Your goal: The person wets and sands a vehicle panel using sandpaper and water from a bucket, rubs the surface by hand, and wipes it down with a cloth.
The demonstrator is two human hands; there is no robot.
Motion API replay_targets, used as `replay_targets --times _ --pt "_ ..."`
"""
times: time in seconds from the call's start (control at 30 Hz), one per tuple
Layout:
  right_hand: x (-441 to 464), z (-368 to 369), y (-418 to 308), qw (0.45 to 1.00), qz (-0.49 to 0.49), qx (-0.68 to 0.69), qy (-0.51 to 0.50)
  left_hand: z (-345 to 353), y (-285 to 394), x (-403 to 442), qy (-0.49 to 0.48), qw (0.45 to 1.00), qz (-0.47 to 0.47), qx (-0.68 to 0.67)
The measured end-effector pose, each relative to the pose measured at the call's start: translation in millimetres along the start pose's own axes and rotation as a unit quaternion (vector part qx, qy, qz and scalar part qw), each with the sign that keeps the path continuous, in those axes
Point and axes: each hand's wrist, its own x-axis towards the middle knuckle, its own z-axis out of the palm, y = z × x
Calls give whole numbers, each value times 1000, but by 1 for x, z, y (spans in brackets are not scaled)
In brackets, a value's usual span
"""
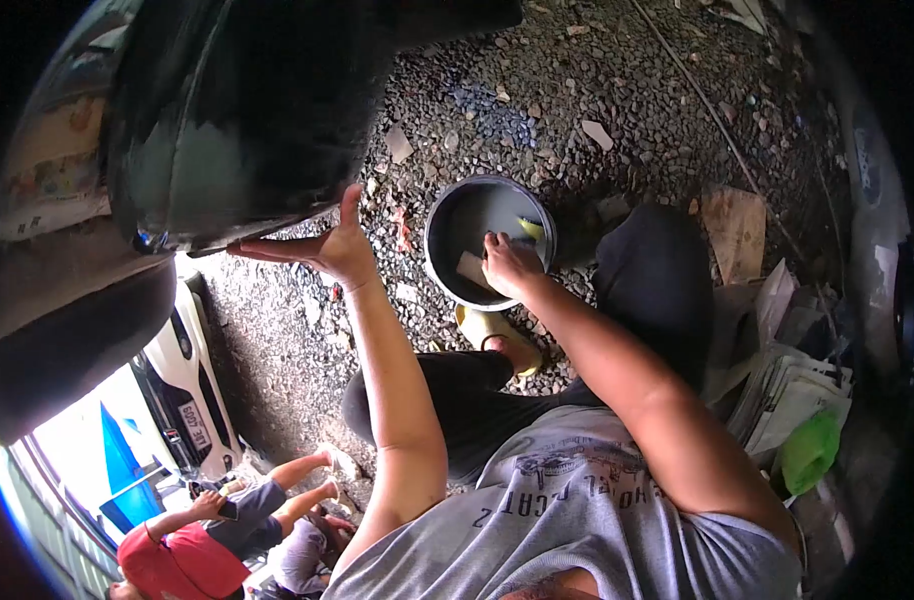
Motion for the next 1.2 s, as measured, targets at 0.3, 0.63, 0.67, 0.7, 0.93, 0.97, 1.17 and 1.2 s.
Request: replay_targets --times 0.3,0.63,0.67,0.7,0.93,0.97,1.17,1.2 --pt "32 32 30 975 68 -139 -157 -22 26 -90 -170 935 -312 7" --pt "64 -25 -28 987 83 138 25 -25 67 -280 -571 802 -174 -30" --pt "68 -17 -30 980 73 171 64 -25 71 -276 -586 791 -177 -16" --pt "67 -7 -34 973 55 195 107 -23 71 -273 -575 800 -173 13" --pt "57 34 -60 969 105 220 31 -18 51 -243 -698 670 -248 -36" --pt "59 33 -60 962 124 240 22 -18 49 -250 -676 698 -230 -46" --pt "85 42 -39 981 156 99 54 -6 41 -256 -618 757 -196 -78" --pt "90 40 -35 979 168 81 77 -5 41 -257 -586 789 -159 -94"
